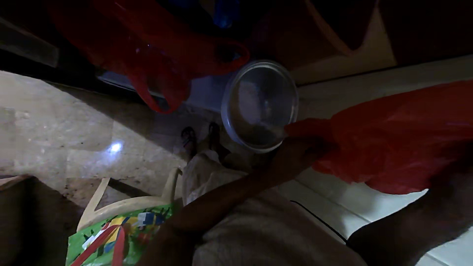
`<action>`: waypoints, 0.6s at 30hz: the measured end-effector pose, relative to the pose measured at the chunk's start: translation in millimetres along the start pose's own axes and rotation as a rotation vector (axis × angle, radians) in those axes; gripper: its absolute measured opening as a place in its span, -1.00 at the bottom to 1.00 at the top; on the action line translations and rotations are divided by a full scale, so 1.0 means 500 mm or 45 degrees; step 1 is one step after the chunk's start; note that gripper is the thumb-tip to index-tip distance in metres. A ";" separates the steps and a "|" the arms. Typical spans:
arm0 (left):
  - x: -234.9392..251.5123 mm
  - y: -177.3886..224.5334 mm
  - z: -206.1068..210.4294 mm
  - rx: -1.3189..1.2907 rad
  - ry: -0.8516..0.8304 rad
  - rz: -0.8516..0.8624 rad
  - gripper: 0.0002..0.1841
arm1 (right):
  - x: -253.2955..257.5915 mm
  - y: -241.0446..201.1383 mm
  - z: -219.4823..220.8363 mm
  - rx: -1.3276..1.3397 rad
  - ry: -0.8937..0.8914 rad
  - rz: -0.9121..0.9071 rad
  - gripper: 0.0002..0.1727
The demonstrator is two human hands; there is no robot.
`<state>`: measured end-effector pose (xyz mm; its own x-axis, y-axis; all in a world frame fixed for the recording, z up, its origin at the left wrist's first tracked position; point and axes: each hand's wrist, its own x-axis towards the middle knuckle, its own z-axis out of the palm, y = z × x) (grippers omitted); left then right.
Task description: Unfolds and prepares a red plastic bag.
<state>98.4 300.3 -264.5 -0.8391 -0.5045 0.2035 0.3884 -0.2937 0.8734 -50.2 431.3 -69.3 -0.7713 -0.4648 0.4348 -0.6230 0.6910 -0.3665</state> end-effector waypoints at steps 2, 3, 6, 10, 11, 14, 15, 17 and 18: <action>0.003 -0.002 0.002 -0.050 0.042 0.017 -0.82 | 0.002 -0.005 0.012 0.095 -0.004 0.011 -0.88; 0.007 0.002 0.002 -0.049 0.069 0.019 -0.80 | 0.003 -0.011 0.018 0.134 -0.003 0.019 -0.89; 0.027 0.022 -0.015 0.008 0.125 -0.021 -0.79 | 0.013 -0.023 0.038 0.212 0.030 0.070 -0.91; 0.062 0.027 -0.034 0.054 0.243 -0.007 -0.76 | 0.026 -0.019 0.069 0.249 0.069 0.136 -0.91; 0.071 0.027 -0.038 0.059 0.263 0.015 -0.77 | 0.029 -0.023 0.078 0.251 0.070 0.087 -0.91; 0.084 0.024 -0.044 0.056 0.321 0.092 -0.78 | 0.035 -0.028 0.092 0.250 0.055 0.025 -0.90; 0.086 0.019 -0.044 0.033 0.336 0.121 -0.78 | 0.036 -0.026 0.093 0.255 0.051 0.045 -0.90; 0.090 0.015 -0.050 0.034 0.350 0.144 -0.78 | 0.042 -0.028 0.099 0.265 0.020 0.041 -0.89; 0.095 0.016 -0.058 0.066 0.352 0.126 -0.79 | 0.047 -0.029 0.101 0.266 0.003 0.055 -0.90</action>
<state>72.7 250.6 -260.9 -0.6596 -0.7329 0.1667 0.4375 -0.1940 0.8781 -65.9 382.5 -95.5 -0.7979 -0.4358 0.4164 -0.6028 0.5806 -0.5473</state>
